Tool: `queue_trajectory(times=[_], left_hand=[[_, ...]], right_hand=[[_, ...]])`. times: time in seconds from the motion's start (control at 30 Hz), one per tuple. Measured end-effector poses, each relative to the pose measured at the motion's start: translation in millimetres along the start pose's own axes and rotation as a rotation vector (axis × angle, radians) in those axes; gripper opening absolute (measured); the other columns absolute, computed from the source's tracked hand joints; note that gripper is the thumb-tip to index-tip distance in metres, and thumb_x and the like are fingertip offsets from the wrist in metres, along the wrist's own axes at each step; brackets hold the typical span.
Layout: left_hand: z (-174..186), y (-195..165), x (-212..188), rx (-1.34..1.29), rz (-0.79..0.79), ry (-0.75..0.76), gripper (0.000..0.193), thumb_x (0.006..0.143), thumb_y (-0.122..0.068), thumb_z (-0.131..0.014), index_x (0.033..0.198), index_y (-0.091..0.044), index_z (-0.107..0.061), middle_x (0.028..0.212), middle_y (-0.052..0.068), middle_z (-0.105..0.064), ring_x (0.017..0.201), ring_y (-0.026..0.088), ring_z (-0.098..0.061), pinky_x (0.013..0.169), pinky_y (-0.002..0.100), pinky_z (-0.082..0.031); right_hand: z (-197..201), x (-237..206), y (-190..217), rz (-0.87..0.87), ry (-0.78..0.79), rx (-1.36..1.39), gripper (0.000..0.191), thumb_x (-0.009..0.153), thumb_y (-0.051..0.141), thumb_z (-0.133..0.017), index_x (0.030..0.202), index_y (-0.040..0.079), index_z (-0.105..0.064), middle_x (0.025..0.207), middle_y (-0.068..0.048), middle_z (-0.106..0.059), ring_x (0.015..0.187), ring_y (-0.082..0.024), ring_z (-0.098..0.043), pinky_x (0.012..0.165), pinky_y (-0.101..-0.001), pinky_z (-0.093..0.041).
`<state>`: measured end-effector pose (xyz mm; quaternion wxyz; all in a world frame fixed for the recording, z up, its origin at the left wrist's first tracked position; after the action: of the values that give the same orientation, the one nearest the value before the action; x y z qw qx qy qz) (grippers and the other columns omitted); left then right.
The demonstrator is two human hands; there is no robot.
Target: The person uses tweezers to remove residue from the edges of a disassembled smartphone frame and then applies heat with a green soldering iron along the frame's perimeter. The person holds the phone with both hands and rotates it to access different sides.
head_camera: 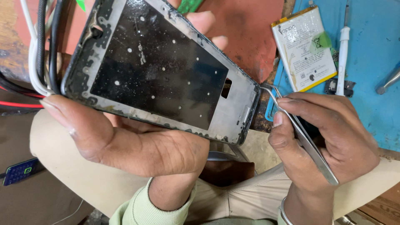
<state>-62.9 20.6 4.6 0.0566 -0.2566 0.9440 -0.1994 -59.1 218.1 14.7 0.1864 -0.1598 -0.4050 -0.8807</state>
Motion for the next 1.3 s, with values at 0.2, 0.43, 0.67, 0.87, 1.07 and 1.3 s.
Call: queue_trajectory(times=[0.2,0.43,0.67,0.87,1.07,1.3], left_hand=[[5,4,3,0.052,-0.102,-0.047,0.084,0.111,-0.057,-0.03,0.139,0.022,-0.045,0.113,0.04,-0.063,0.097,0.041,-0.067,0.088,0.046,-0.057],[6,5,0,0.107,-0.145,-0.021,0.085,0.111,-0.057,-0.032,0.14,0.022,-0.044,0.115,0.04,-0.061,0.098,0.041,-0.066,0.088,0.046,-0.056],[11,2,-7,0.211,-0.21,0.008,0.085,0.11,-0.058,-0.034,0.141,0.022,-0.043,0.117,0.039,-0.06,0.099,0.041,-0.065,0.088,0.047,-0.056],[12,5,-11,0.257,-0.226,0.012,0.086,0.11,-0.058,-0.036,0.141,0.022,-0.042,0.119,0.039,-0.059,0.099,0.041,-0.065,0.089,0.047,-0.056],[10,4,-11,0.274,-0.227,0.015,0.087,0.109,-0.059,-0.038,0.142,0.022,-0.041,0.121,0.039,-0.058,0.1,0.041,-0.064,0.089,0.047,-0.056],[11,2,-11,0.277,-0.231,0.01,0.088,0.108,-0.059,-0.04,0.143,0.022,-0.04,0.123,0.039,-0.056,0.101,0.041,-0.063,0.089,0.047,-0.055]], right_hand=[[-3,6,14,-0.048,0.007,0.0,0.025,0.101,0.011,-0.087,0.113,-0.004,-0.071,0.107,-0.014,-0.071,0.09,-0.013,-0.071,0.08,-0.0205,-0.057],[-4,8,28,-0.134,0.005,-0.062,0.028,0.089,0.001,-0.085,0.112,-0.006,-0.07,0.106,-0.016,-0.069,0.082,-0.015,-0.07,0.073,-0.0231,-0.057],[-1,1,35,-0.121,0.076,-0.11,0.031,0.088,0.002,-0.085,0.114,-0.004,-0.07,0.106,-0.018,-0.07,0.09,-0.017,-0.071,0.078,-0.0242,-0.059],[10,4,46,-0.262,0.217,-0.181,0.029,0.076,0.006,-0.082,0.101,-0.003,-0.071,0.104,-0.019,-0.07,0.094,-0.022,-0.073,0.083,-0.0336,-0.061],[8,0,50,-0.161,0.207,-0.222,0.024,0.084,0.011,-0.083,0.103,0.002,-0.071,0.103,-0.013,-0.072,0.107,-0.026,-0.073,0.122,-0.0495,-0.052],[17,-13,37,-0.097,0.311,-0.262,0.034,0.075,0.016,-0.083,0.104,0.006,-0.07,0.098,-0.011,-0.072,0.104,-0.026,-0.072,0.117,-0.0551,-0.043]])
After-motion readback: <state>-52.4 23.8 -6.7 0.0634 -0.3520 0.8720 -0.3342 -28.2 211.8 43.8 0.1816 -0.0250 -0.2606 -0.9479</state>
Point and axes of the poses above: each hand's wrist, its own x-axis towards the middle knuckle, its own z-axis out of the back of the hand, y = z × x, the point moved 2 cm from there along x, towards the middle knuckle
